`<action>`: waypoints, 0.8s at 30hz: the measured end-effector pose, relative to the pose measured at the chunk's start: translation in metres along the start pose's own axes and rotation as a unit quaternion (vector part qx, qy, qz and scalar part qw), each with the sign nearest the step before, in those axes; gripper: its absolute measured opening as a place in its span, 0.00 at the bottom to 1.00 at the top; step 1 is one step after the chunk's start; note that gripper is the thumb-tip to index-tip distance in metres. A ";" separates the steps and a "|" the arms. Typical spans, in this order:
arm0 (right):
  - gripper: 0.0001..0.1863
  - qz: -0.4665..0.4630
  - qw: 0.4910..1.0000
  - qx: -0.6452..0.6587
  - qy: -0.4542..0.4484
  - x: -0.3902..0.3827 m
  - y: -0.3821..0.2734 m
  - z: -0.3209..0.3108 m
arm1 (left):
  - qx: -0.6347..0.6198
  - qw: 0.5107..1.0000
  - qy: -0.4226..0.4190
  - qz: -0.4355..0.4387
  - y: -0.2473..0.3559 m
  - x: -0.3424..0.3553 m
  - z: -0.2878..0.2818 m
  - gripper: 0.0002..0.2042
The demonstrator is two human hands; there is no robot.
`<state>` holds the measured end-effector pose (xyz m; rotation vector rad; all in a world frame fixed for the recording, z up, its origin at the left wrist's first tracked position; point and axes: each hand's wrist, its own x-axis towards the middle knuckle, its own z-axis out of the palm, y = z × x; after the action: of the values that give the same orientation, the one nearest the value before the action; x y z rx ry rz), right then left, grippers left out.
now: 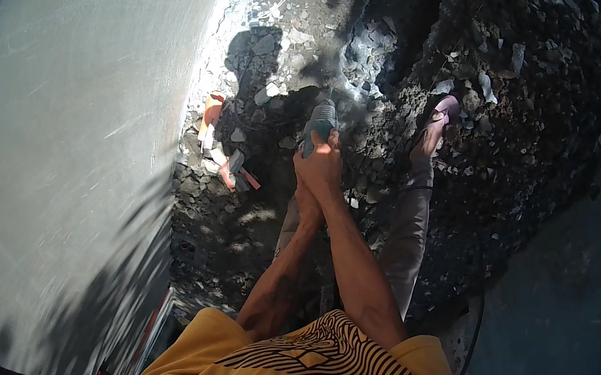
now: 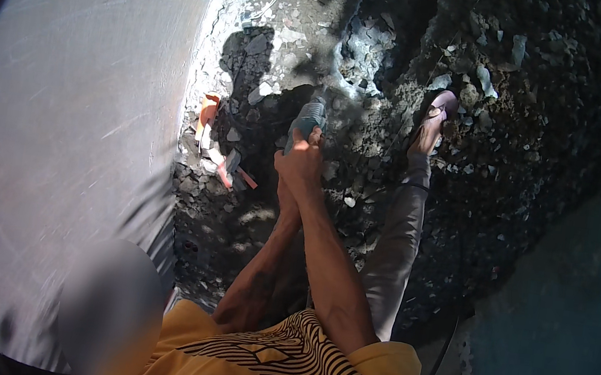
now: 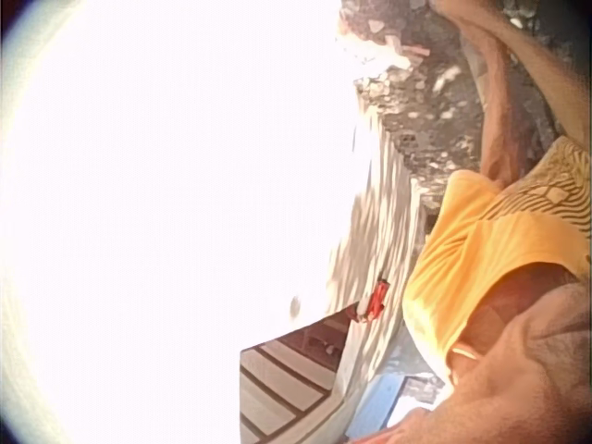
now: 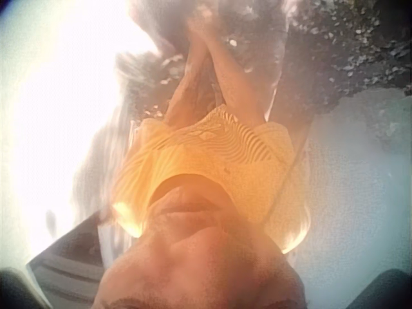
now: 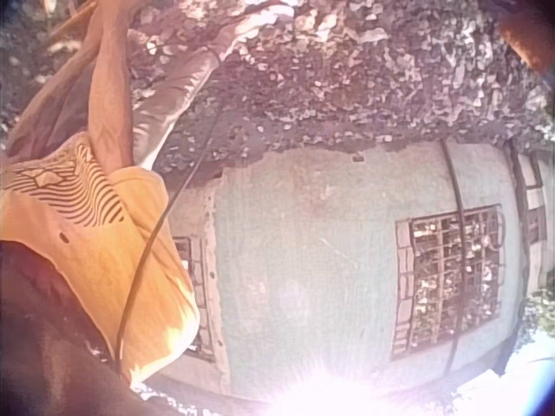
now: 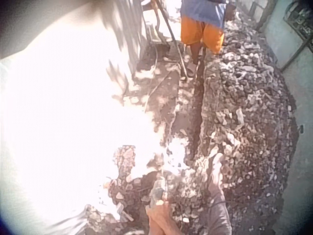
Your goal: Drilling into a concrete floor using a rotary hammer drill.
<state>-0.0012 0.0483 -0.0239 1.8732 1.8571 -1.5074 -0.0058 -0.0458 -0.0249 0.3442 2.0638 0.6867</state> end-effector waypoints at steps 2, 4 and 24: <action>0.34 0.011 1.000 -0.002 -0.002 0.006 0.002 0.000 | 0.026 0.999 -0.005 -0.024 0.009 0.004 0.002 0.40; 0.34 0.022 1.000 -0.001 -0.005 0.013 -0.001 0.000 | 0.056 0.997 -0.008 -0.046 0.012 0.012 0.000 0.38; 0.39 0.247 0.891 0.358 -0.129 -0.107 0.032 0.053 | 0.055 0.998 -0.009 -0.011 0.054 0.043 -0.029 0.37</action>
<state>0.0210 -0.0698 0.0037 2.0199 0.6417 -2.2442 -0.0546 0.0093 -0.0097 0.3875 2.0902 0.5559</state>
